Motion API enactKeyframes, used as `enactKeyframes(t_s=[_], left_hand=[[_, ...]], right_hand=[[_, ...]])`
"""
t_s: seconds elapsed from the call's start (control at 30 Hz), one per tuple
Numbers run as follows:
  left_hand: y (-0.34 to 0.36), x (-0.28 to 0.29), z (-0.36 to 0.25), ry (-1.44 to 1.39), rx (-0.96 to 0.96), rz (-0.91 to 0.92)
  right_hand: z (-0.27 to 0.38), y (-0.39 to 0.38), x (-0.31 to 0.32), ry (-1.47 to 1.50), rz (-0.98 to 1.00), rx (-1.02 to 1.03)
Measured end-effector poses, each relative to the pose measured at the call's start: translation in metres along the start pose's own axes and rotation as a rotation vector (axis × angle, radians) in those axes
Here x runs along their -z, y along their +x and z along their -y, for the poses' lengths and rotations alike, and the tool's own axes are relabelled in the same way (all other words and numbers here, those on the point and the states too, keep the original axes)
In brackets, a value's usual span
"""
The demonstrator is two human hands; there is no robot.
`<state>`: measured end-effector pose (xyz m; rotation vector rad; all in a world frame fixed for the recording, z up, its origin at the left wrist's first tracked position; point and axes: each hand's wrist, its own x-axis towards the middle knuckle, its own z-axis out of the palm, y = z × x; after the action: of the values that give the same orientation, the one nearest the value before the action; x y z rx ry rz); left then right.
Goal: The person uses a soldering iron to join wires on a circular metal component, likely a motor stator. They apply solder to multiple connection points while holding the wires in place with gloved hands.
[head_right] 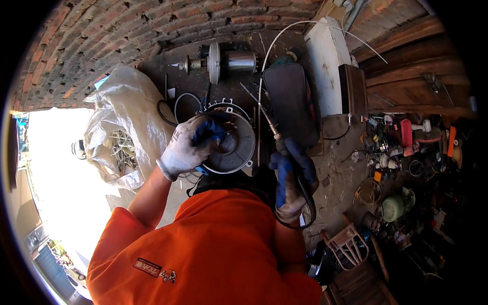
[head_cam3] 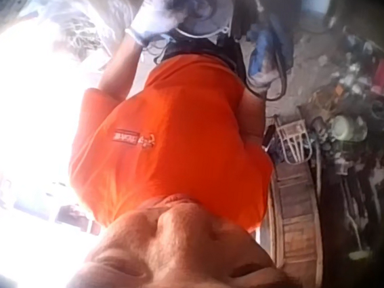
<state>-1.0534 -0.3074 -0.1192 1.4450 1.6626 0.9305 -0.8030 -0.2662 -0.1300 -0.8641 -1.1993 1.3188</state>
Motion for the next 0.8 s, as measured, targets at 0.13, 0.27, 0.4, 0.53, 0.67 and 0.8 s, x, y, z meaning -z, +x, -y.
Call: enactKeyframes(t_s=[0.13,0.27,0.4,0.53,0.67,0.8], left_hand=[[-0.003,0.005,0.008,0.031,-0.077,0.034],[-0.004,0.014,0.003,-0.068,0.072,-0.031],[-0.001,0.006,0.007,-0.232,0.092,-0.193],[0.001,0.002,0.006,-0.215,0.174,-0.253],[0.002,-0.007,0.003,-0.165,0.163,-0.385],[0.01,-0.012,-0.007,-0.216,0.19,-0.351]], right_hand=[[-0.004,-0.002,0.002,0.017,0.01,0.041],[-0.002,-0.003,-0.001,-0.001,-0.043,0.019],[-0.004,-0.003,-0.004,-0.046,-0.077,0.042],[0.002,0.002,-0.01,-0.047,-0.028,0.008],[-0.006,0.013,-0.011,-0.172,0.013,0.106],[-0.01,0.024,-0.021,-0.088,0.13,0.094]])
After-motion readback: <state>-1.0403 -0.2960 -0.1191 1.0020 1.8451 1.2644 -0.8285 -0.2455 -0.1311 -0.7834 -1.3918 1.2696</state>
